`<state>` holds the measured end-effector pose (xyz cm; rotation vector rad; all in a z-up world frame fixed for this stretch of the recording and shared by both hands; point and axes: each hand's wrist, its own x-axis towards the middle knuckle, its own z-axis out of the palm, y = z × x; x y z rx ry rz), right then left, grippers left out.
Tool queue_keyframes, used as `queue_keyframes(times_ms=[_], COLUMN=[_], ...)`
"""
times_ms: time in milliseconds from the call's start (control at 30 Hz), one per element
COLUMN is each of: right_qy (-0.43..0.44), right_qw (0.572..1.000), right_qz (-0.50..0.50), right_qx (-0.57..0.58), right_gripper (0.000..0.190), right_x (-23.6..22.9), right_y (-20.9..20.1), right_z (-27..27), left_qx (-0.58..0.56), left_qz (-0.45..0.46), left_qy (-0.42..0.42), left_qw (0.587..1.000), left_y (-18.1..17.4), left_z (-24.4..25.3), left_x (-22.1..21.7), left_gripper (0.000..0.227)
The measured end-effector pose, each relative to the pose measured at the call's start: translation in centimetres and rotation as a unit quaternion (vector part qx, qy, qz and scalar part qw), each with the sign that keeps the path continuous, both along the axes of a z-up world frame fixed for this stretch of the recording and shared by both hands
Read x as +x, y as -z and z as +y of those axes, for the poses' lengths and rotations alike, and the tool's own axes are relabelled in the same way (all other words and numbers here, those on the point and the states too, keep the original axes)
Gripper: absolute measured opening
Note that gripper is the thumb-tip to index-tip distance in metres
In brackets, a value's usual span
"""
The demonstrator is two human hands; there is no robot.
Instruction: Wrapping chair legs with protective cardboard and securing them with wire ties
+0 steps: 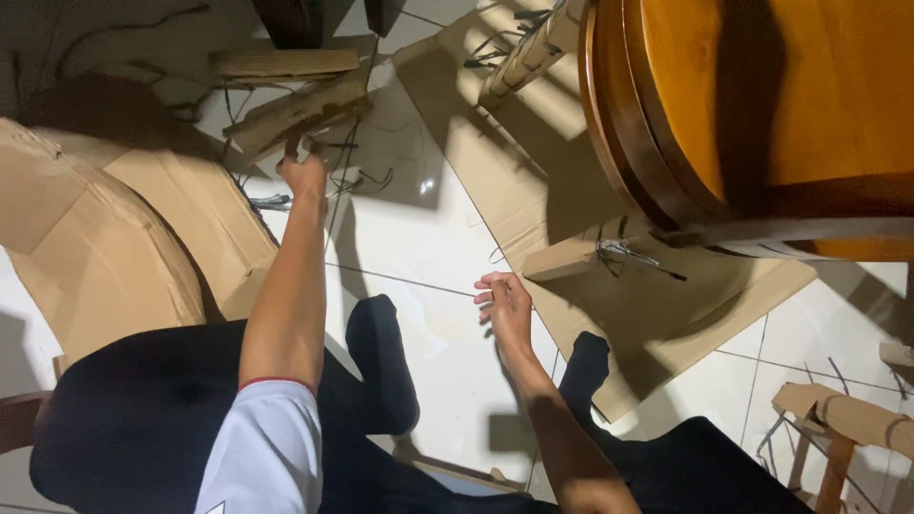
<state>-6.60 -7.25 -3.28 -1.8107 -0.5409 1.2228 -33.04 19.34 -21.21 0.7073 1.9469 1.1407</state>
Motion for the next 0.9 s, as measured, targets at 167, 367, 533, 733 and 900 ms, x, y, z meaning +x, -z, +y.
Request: queue_keyframes(times_ms=[167,367,533,733,900], right_qy=[0.001,-0.01,-0.012,-0.016,0.008], right_qw=[1.0,1.0,1.0,0.999,0.999], right_qz=[-0.001,-0.008,-0.02,-0.028,-0.024], right_qx=[-0.014,-0.018,-0.02,-0.012,0.048], right_gripper=[0.021,0.022,0.018,0.019,0.032], right_x=[0.2,0.1,0.3,1.3,5.2], right_y=[0.7,1.3,1.7,2.0,2.6], right_z=[-0.1,-0.2,-0.7,-1.0,-1.1], left_qx=[-0.025,-0.038,-0.032,0.185,0.302], left_qz=[-0.058,-0.069,0.009,0.114,0.088], left_qy=[0.011,0.023,-0.067,0.06,0.329], left_qw=[0.998,0.997,0.997,0.974,0.89], left_y=[7.5,6.1,3.2,-7.3,-13.5], left_z=[1.7,0.8,0.2,-6.7,-19.0], left_x=[-1.4,0.6,1.9,10.1,18.9], left_gripper=[0.051,0.055,0.046,0.037,0.019])
